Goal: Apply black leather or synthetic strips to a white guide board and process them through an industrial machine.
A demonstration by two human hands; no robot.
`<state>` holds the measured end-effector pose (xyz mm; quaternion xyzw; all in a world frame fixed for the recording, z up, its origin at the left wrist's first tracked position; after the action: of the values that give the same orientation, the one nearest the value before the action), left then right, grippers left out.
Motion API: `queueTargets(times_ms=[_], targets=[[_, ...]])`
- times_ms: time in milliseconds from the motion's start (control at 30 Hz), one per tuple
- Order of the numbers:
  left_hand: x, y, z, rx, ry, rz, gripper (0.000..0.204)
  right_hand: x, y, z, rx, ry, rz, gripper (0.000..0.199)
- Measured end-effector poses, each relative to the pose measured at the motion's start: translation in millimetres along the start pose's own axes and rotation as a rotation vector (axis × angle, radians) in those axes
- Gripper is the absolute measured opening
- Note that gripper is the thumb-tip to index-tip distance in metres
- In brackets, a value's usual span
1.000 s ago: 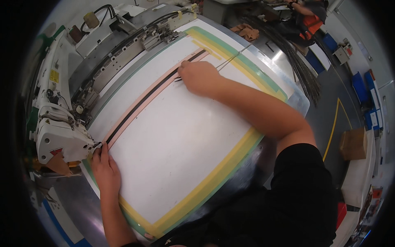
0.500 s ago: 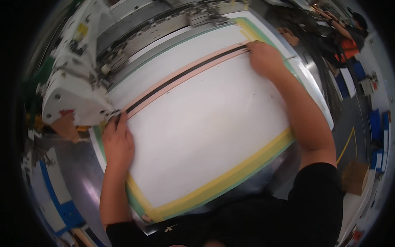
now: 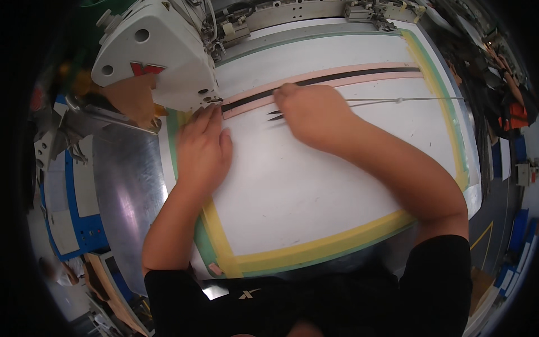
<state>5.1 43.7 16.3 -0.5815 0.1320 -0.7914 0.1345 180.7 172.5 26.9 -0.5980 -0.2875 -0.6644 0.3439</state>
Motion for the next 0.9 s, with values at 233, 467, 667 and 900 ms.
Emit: queueTargets(times_ms=[233, 467, 667, 900], targets=[[8, 1, 11, -0.009, -0.112, 0.040, 0.043, 1, -21, -46, 0.300, -0.101, 0.118, 0.039], [7, 2, 13, -0.043, -0.034, 0.005, 0.043, -2, -23, -39, 0.348, -0.156, 0.195, 0.035], [7, 0, 11, 0.036, -0.015, -0.004, 0.052, -6, -22, -37, 0.360, -0.169, 0.191, 0.036], [5, -4, 13, 0.032, -0.093, -0.039, 0.065, -5, -22, -37, 0.342, -0.181, 0.189, 0.032]])
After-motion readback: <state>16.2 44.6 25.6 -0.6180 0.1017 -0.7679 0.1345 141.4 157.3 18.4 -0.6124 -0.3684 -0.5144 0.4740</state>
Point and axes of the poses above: each hand's wrist, its own y-axis away from the middle knuckle, its own x-axis out of the back of the hand, z = x × y, the point moved 5 cm from there along -y, towards the middle knuckle, and after that the axes turned 13 degrees about y, right-handed, at the moved point
